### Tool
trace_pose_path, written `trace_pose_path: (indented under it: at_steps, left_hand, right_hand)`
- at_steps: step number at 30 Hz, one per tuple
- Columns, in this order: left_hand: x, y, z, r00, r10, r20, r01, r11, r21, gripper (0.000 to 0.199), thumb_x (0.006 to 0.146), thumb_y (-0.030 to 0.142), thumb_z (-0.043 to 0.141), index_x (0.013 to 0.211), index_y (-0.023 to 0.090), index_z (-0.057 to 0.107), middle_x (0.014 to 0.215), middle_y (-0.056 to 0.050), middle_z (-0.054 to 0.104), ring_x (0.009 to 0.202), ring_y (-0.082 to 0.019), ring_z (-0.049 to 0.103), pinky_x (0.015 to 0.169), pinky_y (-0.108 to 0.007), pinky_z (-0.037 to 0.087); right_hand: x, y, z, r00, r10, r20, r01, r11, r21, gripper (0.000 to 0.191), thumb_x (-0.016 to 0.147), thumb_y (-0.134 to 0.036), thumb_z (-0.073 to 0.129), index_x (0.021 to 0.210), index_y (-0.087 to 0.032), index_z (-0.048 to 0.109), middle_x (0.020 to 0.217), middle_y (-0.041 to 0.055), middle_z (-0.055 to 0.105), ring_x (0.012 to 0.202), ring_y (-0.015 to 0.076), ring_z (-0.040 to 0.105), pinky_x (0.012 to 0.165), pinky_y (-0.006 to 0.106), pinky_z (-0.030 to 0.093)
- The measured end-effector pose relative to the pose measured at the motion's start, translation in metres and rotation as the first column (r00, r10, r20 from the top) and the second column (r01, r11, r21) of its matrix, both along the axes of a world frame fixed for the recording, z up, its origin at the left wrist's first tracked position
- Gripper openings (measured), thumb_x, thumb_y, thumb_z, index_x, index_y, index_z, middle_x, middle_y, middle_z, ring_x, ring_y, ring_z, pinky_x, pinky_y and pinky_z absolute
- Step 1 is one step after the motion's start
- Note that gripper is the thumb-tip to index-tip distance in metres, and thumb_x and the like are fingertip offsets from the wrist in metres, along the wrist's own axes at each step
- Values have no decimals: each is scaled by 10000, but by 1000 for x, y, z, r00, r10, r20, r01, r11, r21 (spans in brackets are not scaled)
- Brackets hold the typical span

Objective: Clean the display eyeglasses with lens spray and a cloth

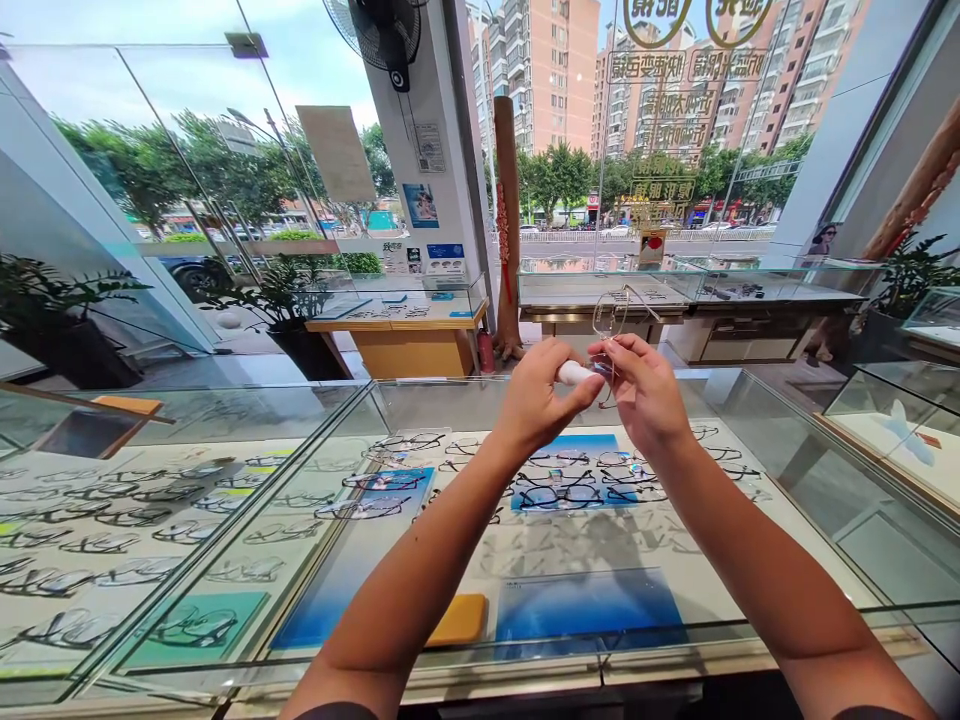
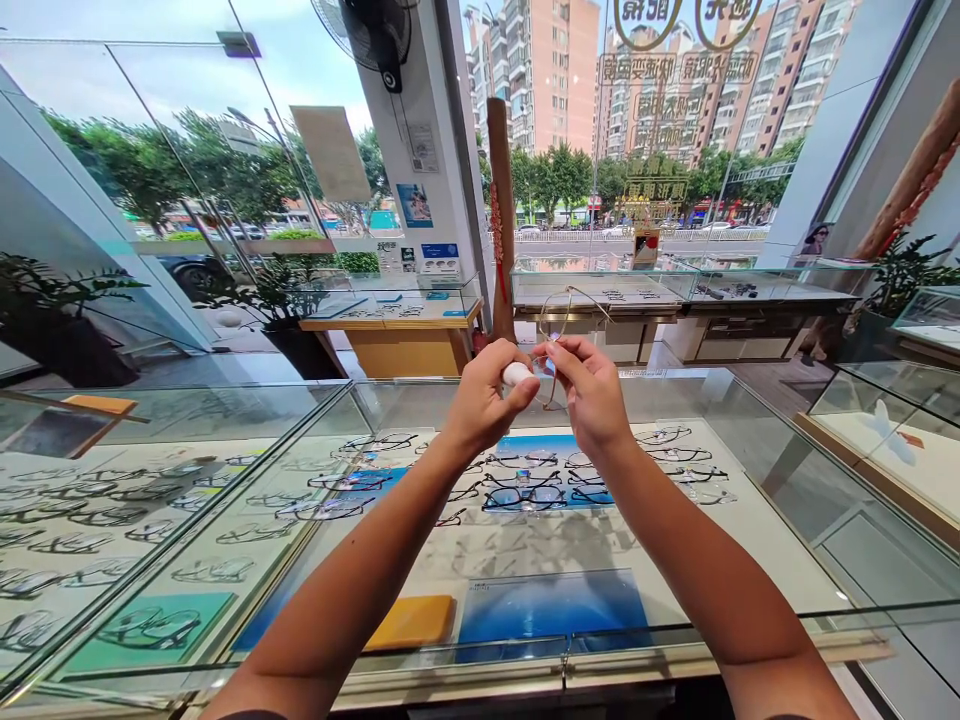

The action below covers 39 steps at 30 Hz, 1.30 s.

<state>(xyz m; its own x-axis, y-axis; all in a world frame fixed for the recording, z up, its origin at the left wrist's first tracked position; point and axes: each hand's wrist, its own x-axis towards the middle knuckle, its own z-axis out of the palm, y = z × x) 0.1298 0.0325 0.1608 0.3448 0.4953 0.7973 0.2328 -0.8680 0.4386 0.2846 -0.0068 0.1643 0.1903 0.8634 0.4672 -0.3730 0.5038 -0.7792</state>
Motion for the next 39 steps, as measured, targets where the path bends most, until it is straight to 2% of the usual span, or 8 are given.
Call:
trace_pose_path:
  at_steps: [6, 10, 14, 17, 21, 27, 33, 39]
  left_hand:
    - [1, -1, -4, 999, 44, 7, -44, 999, 5, 395, 976, 587, 570, 816, 226, 578, 826, -34, 583, 844, -230, 532, 786, -368, 387]
    - [1, 4, -7, 998, 8, 65, -3, 996, -88, 443, 940, 663, 595, 865, 226, 582, 852, -30, 578, 811, -212, 517, 750, -336, 387]
    - [-2, 21, -11, 995, 86, 41, -77, 979, -188, 247, 913, 459, 641, 922, 230, 549, 868, -22, 593, 813, -207, 535, 757, -318, 401]
    - [-6, 41, -21, 960, 218, -174, -258, 931, -257, 138, 981, 369, 551, 1006, 235, 529, 935, -40, 645, 871, -228, 595, 805, -329, 429]
    - [-11, 69, -43, 889, 242, -390, -369, 881, -295, 334, 1075, 539, 450, 1052, 222, 554, 1051, -88, 714, 958, -261, 659, 816, -339, 456]
    - [-19, 90, -67, 766, 224, -603, -478, 825, -302, 355, 998, 559, 615, 1021, 210, 680, 1102, -118, 765, 1022, -304, 704, 805, -345, 481]
    - [-26, 100, -82, 639, 185, -747, -569, 767, -297, 252, 837, 388, 822, 1019, 232, 742, 1127, -96, 809, 1059, -320, 743, 818, -346, 528]
    - [-27, 110, -94, 589, 173, -789, -602, 745, -286, 287, 787, 344, 861, 1025, 232, 746, 1148, -103, 806, 1119, -345, 750, 859, -369, 566]
  right_hand:
    - [-1, -2, 1, 999, 21, -27, -21, 1000, 3, 251, 787, -414, 887, 869, -251, 715, 948, 10, 765, 866, 154, 641, 875, 302, 556]
    - [1, -1, 3, 999, 3, -36, -3, 1000, 0, 228, 796, -407, 869, 865, -252, 716, 957, 13, 772, 853, 156, 644, 869, 309, 560]
    - [9, -2, 2, 998, -9, -58, 9, 1000, 5, 220, 798, -402, 866, 871, -254, 721, 970, 14, 777, 902, 160, 662, 903, 310, 554]
    - [18, -2, -11, 997, -51, -58, 50, 999, -15, 225, 798, -410, 871, 876, -254, 728, 977, 18, 780, 924, 169, 664, 900, 317, 545]
    - [31, 6, -45, 991, -125, -47, 120, 988, -94, 278, 759, -445, 896, 857, -245, 729, 961, 28, 787, 924, 176, 659, 882, 321, 520]
    - [46, 31, -88, 982, -190, 1, 188, 967, -169, 307, 718, -452, 903, 831, -220, 736, 943, 49, 798, 835, 171, 627, 807, 323, 472]
    - [55, 46, -106, 972, -229, 58, 236, 948, -214, 308, 707, -445, 887, 829, -206, 736, 916, 54, 798, 761, 153, 577, 752, 311, 437]
    - [53, 45, -110, 973, -206, 107, 225, 949, -220, 297, 738, -451, 866, 852, -208, 739, 944, 61, 808, 776, 155, 593, 747, 307, 444]
